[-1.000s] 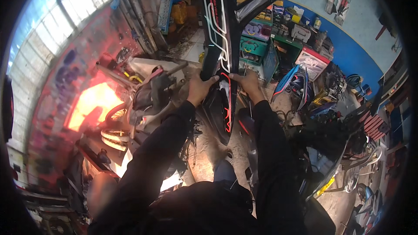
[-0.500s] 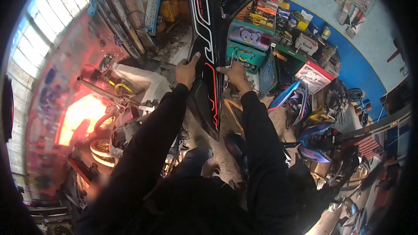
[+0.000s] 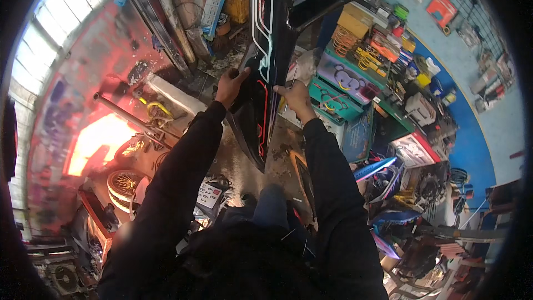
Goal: The person unscrews fasteners from a motorcycle with a screwdriver and an allen key, then pulls off several plastic fairing panels.
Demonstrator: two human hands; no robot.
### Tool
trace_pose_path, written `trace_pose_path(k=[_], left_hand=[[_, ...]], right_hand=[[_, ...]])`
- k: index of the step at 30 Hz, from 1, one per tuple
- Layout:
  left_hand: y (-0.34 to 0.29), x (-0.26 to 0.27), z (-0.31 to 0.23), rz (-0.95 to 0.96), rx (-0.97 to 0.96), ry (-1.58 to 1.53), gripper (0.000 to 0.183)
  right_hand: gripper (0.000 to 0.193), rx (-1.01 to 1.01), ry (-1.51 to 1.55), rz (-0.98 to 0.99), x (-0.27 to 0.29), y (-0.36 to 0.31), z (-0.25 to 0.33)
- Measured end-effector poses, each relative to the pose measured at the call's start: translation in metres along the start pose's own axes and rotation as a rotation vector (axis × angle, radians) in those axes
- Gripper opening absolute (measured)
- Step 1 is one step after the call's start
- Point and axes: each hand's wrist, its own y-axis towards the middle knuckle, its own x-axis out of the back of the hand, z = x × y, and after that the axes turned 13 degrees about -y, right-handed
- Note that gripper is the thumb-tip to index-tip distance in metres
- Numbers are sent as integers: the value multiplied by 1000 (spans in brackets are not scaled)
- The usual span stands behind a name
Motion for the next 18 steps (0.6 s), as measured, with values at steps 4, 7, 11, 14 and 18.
trace_pose_path(k=[4,7,11,14,18], left_hand=[[46,-6,30,3,-21,106,58],[79,-22,62,148,-100,283,61],[123,-41,153,144,-91,309,63],[148,-52,234,195,29,343,76],[175,-67,357,212,133,314,77]], right_hand=[[46,-78,27,223,-30,72,-40],[47,-80,144,262,-51,112,-73],[44,-71,74,331,-107,172,-142],[37,-98,61,410,-157,207,-195],[56,-128,14,488,-245,245,-286]])
